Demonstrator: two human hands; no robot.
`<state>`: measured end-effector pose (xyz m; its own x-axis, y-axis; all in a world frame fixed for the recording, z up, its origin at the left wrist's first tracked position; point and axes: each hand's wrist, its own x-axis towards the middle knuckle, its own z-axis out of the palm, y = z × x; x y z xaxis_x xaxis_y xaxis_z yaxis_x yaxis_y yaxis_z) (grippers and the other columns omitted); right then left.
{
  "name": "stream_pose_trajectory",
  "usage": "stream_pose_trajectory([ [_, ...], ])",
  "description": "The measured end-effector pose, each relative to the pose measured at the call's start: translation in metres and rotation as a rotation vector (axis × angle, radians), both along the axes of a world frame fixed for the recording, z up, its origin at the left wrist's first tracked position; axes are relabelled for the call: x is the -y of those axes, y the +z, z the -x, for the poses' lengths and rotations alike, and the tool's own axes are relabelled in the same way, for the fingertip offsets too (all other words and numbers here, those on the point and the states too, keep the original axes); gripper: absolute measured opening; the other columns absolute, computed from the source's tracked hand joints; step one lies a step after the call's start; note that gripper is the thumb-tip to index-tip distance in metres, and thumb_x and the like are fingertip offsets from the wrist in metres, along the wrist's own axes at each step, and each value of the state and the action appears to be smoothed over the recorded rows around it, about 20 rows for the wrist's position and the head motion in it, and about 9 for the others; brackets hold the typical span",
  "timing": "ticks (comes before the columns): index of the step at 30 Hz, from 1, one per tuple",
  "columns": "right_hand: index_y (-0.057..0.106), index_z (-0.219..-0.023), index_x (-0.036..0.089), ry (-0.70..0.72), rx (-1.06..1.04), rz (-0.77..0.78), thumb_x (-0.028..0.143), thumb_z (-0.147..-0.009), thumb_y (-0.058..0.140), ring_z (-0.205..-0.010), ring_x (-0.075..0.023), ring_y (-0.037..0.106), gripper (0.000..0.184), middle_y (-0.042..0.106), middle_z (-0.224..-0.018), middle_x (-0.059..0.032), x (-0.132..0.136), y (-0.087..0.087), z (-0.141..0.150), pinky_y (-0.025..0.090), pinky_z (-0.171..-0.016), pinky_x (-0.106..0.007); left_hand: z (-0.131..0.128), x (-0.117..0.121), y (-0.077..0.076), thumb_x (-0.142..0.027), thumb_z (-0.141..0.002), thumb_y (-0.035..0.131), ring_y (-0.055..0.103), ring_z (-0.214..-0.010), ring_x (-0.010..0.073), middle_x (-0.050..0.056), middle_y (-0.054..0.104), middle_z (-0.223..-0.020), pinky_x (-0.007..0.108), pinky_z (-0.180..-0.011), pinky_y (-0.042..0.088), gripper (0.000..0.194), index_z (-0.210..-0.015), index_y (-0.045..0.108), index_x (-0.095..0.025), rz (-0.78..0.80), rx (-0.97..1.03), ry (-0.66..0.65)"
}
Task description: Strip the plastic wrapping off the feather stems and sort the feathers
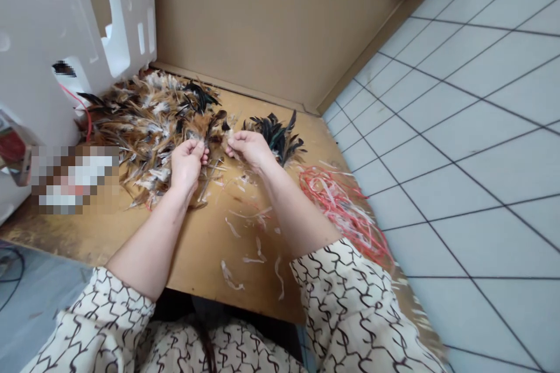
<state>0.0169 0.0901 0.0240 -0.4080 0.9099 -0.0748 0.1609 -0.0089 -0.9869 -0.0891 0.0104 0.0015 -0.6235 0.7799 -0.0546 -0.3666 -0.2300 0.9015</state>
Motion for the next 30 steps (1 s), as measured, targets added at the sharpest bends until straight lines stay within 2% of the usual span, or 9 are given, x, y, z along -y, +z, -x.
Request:
stream_pose_trajectory([
  [3,0.053,-0.052,0.015,0.05,0.096,-0.051,0.009,-0.065,0.061,-0.041,-0.0057,0.044,0.017,0.052,-0.042,0.0053,0.022,0.004,-0.011,0.034,-0.048,-0.019,-0.004,0.003,-0.003,-0.011,-0.067,0.055,0.039,-0.043,0.0054,-0.006,0.046,-0.045,0.017,-0.046,0.031,0.015,-0.053,0.051,-0.015,-0.063,-0.179,-0.04],
  [6,0.052,-0.051,0.015,0.061,0.138,-0.061,0.011,-0.064,0.063,-0.04,-0.0051,0.041,0.018,0.051,-0.042,0.0062,0.037,0.002,-0.019,0.031,-0.046,-0.019,-0.007,0.007,-0.004,-0.012,-0.066,0.056,0.035,-0.044,0.0052,-0.007,0.043,-0.045,0.018,-0.047,0.029,0.014,-0.053,0.052,-0.015,-0.092,-0.288,-0.06],
  [9,0.052,-0.053,0.015,0.014,0.049,0.021,0.014,-0.065,0.063,-0.039,-0.0045,0.04,0.017,0.051,-0.043,0.0063,0.048,0.001,-0.028,0.03,-0.045,-0.018,-0.009,0.009,0.0,-0.012,-0.067,0.055,0.036,-0.043,0.0056,-0.007,0.044,-0.044,0.018,-0.047,0.029,0.016,-0.052,0.051,-0.015,-0.059,-0.239,-0.059],
  [17,0.05,-0.06,0.016,-0.015,-0.315,0.339,0.015,-0.072,0.059,-0.051,-0.0058,0.051,0.015,0.058,-0.058,0.002,0.074,0.002,-0.06,0.041,-0.051,-0.017,-0.017,0.011,0.005,-0.012,-0.06,0.062,0.049,-0.046,0.0074,-0.002,0.055,-0.047,0.017,-0.047,0.037,0.014,-0.049,0.055,-0.014,0.071,0.023,-0.216],
  [22,0.046,-0.064,0.017,-0.027,-0.435,0.468,0.013,-0.076,0.053,-0.054,-0.0065,0.053,0.015,0.057,-0.06,0.0021,0.076,-0.007,-0.07,0.045,-0.055,-0.017,-0.024,0.014,0.003,-0.012,-0.055,0.065,0.056,-0.051,0.0094,0.001,0.061,-0.053,0.018,-0.05,0.041,0.011,-0.049,0.056,-0.014,0.1,0.049,-0.306],
  [26,0.044,-0.064,0.018,0.008,-0.392,0.439,0.016,-0.075,0.055,-0.046,-0.0055,0.048,0.015,0.055,-0.056,0.004,0.077,-0.015,-0.069,0.04,-0.048,-0.016,-0.026,0.016,0.004,-0.013,-0.056,0.066,0.055,-0.05,0.0089,0.001,0.061,-0.053,0.017,-0.049,0.04,0.011,-0.05,0.056,-0.014,0.095,0.015,-0.305],
  [30,0.049,-0.069,0.018,0.081,-0.082,0.181,0.019,-0.076,0.053,-0.034,-0.0041,0.029,0.009,0.044,-0.042,0.0091,0.081,-0.021,-0.062,0.022,-0.038,-0.016,-0.024,0.015,0.004,-0.014,-0.06,0.063,0.05,-0.046,0.0073,-0.002,0.056,-0.048,0.016,-0.046,0.037,0.013,-0.05,0.054,-0.015,0.034,-0.024,-0.196],
])
